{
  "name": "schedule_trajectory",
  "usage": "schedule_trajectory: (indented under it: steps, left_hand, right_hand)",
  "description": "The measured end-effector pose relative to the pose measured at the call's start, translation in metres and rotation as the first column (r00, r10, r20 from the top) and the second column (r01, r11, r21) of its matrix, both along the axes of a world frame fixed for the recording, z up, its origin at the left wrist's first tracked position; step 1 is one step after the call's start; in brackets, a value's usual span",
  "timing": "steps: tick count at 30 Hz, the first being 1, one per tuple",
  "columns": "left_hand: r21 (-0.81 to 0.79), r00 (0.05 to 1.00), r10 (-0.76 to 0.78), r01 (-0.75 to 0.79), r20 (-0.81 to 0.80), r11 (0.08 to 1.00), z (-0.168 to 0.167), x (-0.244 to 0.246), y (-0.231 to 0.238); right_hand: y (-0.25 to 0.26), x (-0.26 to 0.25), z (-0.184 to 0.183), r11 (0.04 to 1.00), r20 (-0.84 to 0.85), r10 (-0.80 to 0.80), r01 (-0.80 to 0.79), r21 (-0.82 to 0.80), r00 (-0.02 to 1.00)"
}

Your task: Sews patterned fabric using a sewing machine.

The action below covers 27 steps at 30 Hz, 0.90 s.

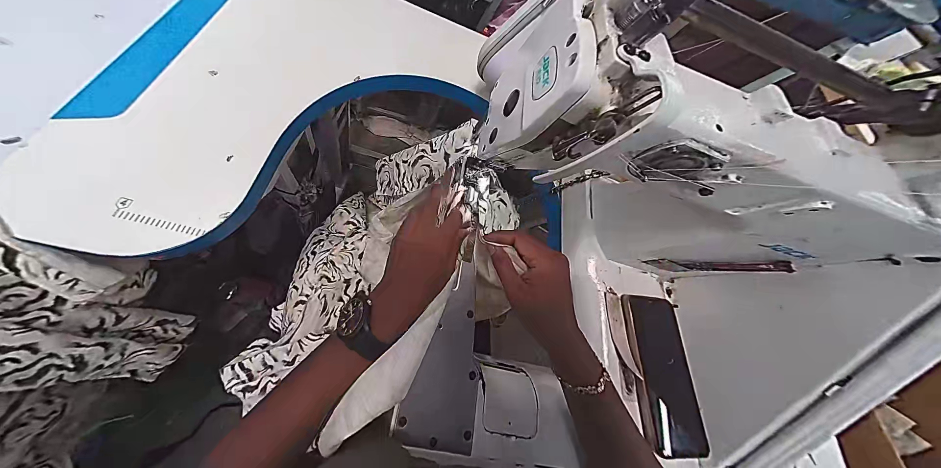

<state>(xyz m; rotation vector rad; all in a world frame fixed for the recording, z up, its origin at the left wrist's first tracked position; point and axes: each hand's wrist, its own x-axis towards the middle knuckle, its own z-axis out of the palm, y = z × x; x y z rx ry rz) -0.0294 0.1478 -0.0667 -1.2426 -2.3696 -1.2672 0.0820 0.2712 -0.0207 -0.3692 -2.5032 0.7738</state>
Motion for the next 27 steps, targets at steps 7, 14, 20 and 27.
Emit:
schedule_trajectory:
  steps: [7,14,20,27]
  left_hand:
    - [-0.059,0.99,-0.135,0.133,-0.028,0.989,-0.004,-0.004,-0.009]
    - [-0.038,0.982,-0.176,0.179,0.074,0.983,0.0,-0.004,-0.002]
    - [-0.093,0.993,-0.116,0.116,-0.002,0.989,0.0,-0.001,0.0]
    - [-0.109,0.989,-0.079,0.066,-0.124,0.992,0.0,-0.007,0.008]
  right_hand:
    - [0.014,0.001,-0.005,0.99,-0.024,0.08,-0.082,-0.117,0.996]
    - [0.011,-0.002,-0.008,0.909,-0.102,0.136,-0.165,-0.382,0.985]
    - [0.014,0.004,0.002,0.907,0.036,0.253,-0.224,-0.355,0.967]
    - [0.009,0.004,0.006,0.953,0.145,0.24,-0.205,-0.222,0.96]
